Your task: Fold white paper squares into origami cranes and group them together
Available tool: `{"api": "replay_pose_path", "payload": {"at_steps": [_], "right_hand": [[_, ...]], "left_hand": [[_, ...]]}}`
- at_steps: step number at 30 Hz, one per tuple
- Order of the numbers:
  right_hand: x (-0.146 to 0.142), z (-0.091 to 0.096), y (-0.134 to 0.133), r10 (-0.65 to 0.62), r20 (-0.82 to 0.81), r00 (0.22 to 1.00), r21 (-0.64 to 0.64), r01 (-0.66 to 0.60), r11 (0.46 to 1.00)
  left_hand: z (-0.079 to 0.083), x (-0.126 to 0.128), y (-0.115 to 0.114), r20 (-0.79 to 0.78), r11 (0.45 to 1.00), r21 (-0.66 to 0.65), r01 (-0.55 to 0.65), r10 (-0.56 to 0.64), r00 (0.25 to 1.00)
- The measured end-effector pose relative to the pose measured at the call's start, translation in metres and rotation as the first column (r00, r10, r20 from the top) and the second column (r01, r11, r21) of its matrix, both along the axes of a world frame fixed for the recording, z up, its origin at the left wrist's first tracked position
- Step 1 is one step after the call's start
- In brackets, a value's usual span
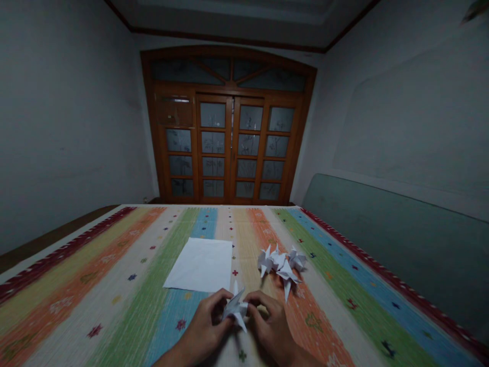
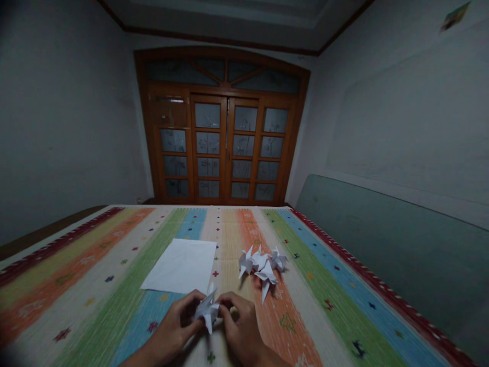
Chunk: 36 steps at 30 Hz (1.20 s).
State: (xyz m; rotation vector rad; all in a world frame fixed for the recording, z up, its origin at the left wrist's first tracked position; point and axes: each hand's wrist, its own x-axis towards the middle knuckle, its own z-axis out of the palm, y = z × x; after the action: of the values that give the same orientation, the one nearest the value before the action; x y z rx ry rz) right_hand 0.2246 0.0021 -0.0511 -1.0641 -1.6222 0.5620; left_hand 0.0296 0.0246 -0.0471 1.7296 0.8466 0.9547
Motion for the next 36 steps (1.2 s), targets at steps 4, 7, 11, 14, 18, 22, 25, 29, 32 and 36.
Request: {"api": "replay_pose_path", "payload": {"at_steps": [4, 7, 11, 14, 18, 22, 25, 29, 32, 36], "right_hand": [[-0.0004, 0.0022, -0.0014, 0.090, -0.040, 0.995, 0.004, -0.090, 0.996], [-0.0014, 0.0023, -0.0014, 0.083, -0.022, 0.996, 0.016, -0.083, 0.996], [-0.0021, 0.0015, 0.0005, 0.019, -0.003, 1.000, 0.025, -0.019, 0.999], [-0.0015, 0.0010, 0.0020, 0.009, -0.009, 1.000, 0.058, -0.008, 0.998], [-0.0011, 0.0013, 0.0043, 0.049, -0.025, 0.999, 0.044, -0.047, 0.998], [-0.0022, 0.0014, 0.0058, 0.076, -0.051, 0.996, 0.004, -0.075, 0.997], [-0.0031, -0.0003, 0.0050, 0.068, -0.097, 0.993, -0.004, -0.069, 0.998], [-0.0019, -0.0035, 0.0020, 0.003, -0.133, 0.991, 0.081, 0.007, 0.997], [-0.0002, -0.0040, 0.0001, -0.009, -0.135, 0.991, 0.115, 0.024, 0.993], [-0.0001, 0.0006, -0.0008, -0.003, -0.164, 0.986, 0.055, 0.012, 0.998]], "left_hand": [[0.0020, -0.0005, -0.0007, 0.027, 1.000, -0.006, -0.015, 0.016, 1.000], [0.0016, -0.0009, -0.0008, 0.019, 1.000, -0.002, -0.017, 0.017, 1.000], [-0.0017, -0.0015, -0.0001, -0.034, 0.999, 0.041, -0.016, 0.017, 0.999], [-0.0025, -0.0012, -0.0005, -0.069, 0.997, 0.077, -0.021, 0.027, 0.997], [0.0001, -0.0003, -0.0019, -0.081, 0.996, 0.091, -0.017, 0.024, 0.996], [0.0005, 0.0000, -0.0017, -0.058, 0.996, 0.088, -0.006, 0.012, 0.998], [0.0001, -0.0002, -0.0019, -0.061, 0.997, 0.082, -0.010, 0.015, 0.998], [0.0034, -0.0014, -0.0040, -0.125, 0.997, 0.081, -0.008, 0.018, 0.992], [0.0065, -0.0031, -0.0047, -0.134, 0.996, 0.085, 0.024, -0.012, 0.991], [0.0046, -0.0070, -0.0024, -0.073, 0.992, 0.112, 0.058, -0.050, 0.996]]}}
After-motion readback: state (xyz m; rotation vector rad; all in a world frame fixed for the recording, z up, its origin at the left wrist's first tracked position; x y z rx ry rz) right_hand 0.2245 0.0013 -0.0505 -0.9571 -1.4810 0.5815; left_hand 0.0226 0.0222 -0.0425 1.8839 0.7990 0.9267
